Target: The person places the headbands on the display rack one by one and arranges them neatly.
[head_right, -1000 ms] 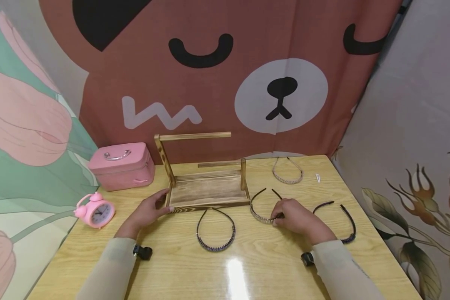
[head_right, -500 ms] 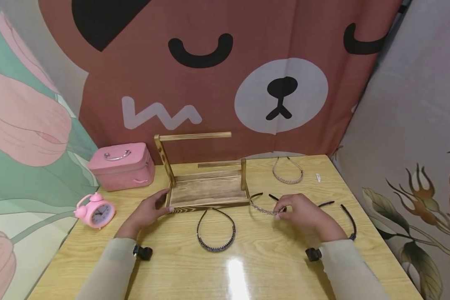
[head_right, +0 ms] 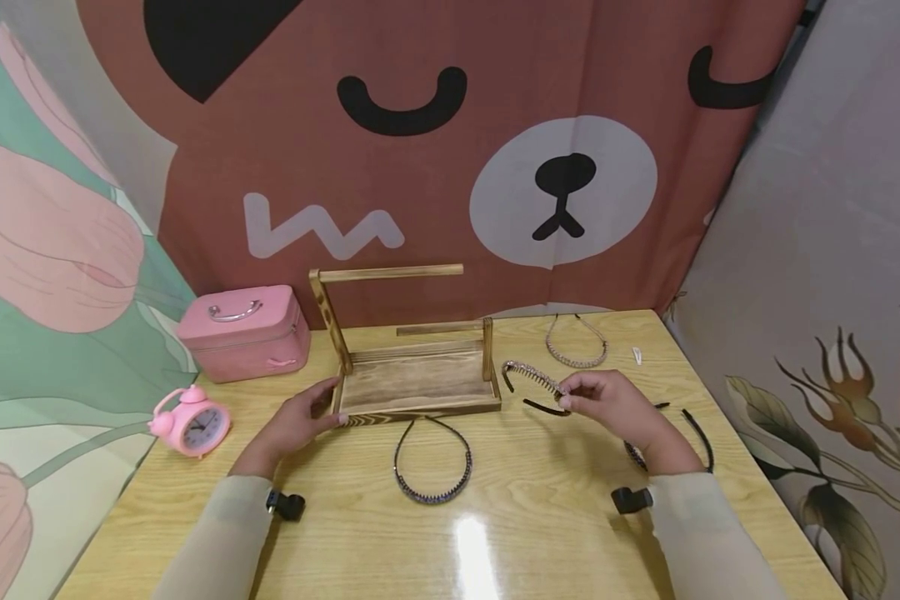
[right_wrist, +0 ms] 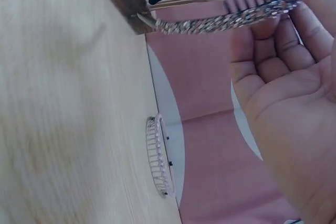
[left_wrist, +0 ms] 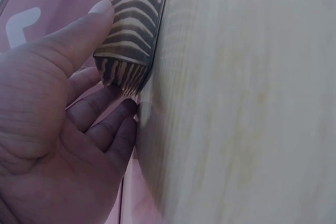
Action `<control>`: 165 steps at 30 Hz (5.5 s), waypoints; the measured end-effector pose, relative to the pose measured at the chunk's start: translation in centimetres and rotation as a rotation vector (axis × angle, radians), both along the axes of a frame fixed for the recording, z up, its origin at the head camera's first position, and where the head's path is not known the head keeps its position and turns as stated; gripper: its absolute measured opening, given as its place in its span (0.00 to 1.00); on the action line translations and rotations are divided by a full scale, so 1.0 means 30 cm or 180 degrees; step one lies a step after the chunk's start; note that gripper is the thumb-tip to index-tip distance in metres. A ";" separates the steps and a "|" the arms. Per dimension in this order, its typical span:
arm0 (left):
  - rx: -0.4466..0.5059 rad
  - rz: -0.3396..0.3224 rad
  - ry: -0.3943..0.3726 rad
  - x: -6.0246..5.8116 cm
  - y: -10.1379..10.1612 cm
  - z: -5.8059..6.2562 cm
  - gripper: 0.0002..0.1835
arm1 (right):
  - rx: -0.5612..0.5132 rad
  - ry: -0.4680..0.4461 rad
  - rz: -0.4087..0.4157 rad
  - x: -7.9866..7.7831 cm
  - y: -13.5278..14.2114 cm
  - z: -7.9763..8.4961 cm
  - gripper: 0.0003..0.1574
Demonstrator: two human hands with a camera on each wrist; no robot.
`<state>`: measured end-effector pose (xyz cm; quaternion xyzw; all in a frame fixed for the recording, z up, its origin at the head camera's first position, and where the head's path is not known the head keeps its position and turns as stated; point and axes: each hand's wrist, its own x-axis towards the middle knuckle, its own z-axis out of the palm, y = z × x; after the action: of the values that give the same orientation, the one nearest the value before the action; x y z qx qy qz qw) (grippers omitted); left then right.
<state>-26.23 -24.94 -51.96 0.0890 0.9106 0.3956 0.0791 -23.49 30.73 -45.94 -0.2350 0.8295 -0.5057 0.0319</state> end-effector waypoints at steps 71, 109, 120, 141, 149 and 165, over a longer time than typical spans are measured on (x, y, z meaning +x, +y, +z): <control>0.0031 0.0049 0.0009 -0.002 0.002 -0.001 0.44 | -0.2580 -0.0479 -0.0340 -0.303 -0.643 0.352 0.28; 0.0077 0.0066 -0.0049 -0.004 0.001 -0.007 0.44 | -0.1718 -0.0737 -0.0455 -0.312 -1.094 0.282 0.20; 0.0055 0.0059 -0.0003 -0.003 0.002 0.002 0.43 | -0.1815 -0.0704 -0.0702 -0.317 -1.169 0.248 0.19; 0.0105 0.0082 -0.0058 -0.009 0.006 -0.010 0.43 | -0.1912 -0.0756 -0.0817 -0.342 -1.223 0.233 0.13; 0.0041 0.0074 0.0012 -0.017 0.010 -0.011 0.42 | -0.1916 -0.0716 -0.0775 -0.347 -1.209 0.222 0.15; 0.0020 0.0116 -0.0053 -0.010 0.007 -0.002 0.44 | -0.0840 0.0119 -0.0488 -0.213 -0.670 0.050 0.20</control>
<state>-26.53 -24.73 -52.01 0.0693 0.9102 0.4007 0.0793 -29.87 10.64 -44.43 -0.1826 0.7718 -0.6067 -0.0534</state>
